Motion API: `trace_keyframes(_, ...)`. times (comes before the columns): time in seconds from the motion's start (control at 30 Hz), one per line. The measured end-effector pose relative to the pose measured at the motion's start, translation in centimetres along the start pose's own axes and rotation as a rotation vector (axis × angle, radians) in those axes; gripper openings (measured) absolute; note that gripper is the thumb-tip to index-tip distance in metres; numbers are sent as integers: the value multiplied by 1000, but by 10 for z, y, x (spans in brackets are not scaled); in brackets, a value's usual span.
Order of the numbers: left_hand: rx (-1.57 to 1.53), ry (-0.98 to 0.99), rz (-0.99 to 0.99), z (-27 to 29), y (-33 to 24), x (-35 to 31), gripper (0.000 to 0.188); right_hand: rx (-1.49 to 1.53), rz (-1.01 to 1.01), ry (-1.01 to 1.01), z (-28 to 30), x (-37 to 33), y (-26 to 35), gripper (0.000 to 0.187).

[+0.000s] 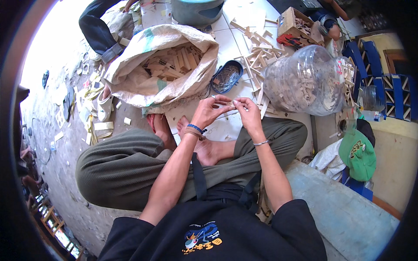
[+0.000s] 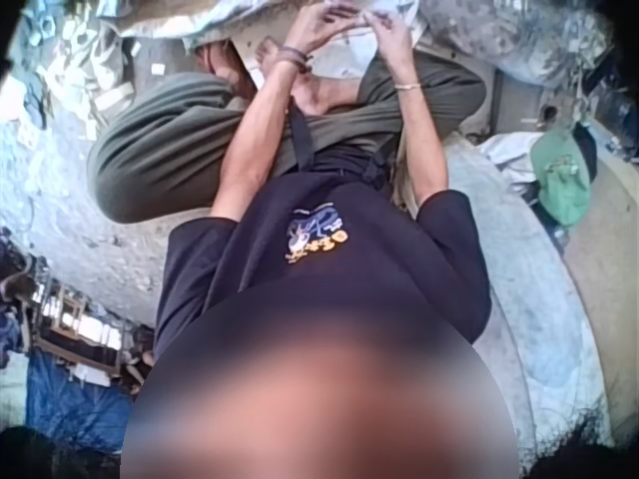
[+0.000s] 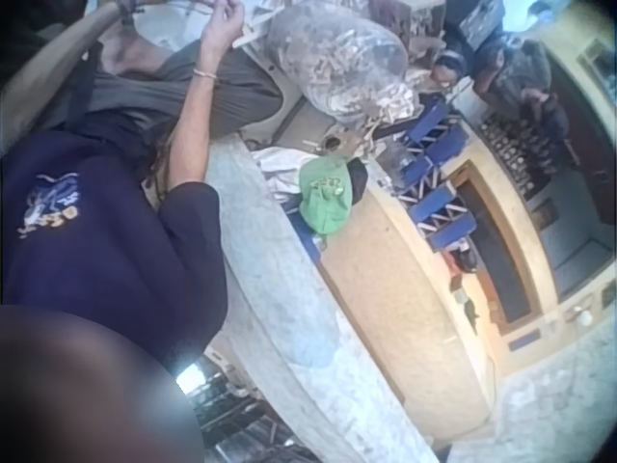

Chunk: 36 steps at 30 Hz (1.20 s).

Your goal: The person sits on the floor and assembles small wooden pieces by inserting nails and tapping them with a hammer. They repeatedly pick up wood pieces from a sack, insert nails, and hammer them into place.

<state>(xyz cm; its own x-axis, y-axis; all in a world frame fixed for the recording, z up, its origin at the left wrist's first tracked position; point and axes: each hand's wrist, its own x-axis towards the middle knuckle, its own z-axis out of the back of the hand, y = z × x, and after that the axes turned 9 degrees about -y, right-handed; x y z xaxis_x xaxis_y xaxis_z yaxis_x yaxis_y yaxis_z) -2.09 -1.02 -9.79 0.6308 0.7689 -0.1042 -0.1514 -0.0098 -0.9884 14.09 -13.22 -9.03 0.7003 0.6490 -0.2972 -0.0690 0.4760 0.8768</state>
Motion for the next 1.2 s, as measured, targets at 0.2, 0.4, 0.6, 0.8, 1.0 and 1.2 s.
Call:
trace_keyframes(0.2,47,-12,-40,-3,5,0,40,11,35,-34,-2,0,-6,29)
trace_keyframes(0.4,-8,-1,-2,-4,9,0,39,-51,96,-99,-5,-4,-5,31)
trace_keyframes(0.6,-45,14,53,-4,7,-1,38,-66,78,-87,-4,-5,-3,29)
trace_keyframes(0.8,-46,22,81,-5,9,-2,38,-16,121,-102,-7,-6,-7,30)
trace_keyframes(1.0,-13,39,-51,-7,13,-2,41,39,78,-70,-6,-5,-6,30)
trace_keyframes(1.2,-74,41,-13,-8,15,-1,36,54,-11,-34,-3,-3,-5,28)
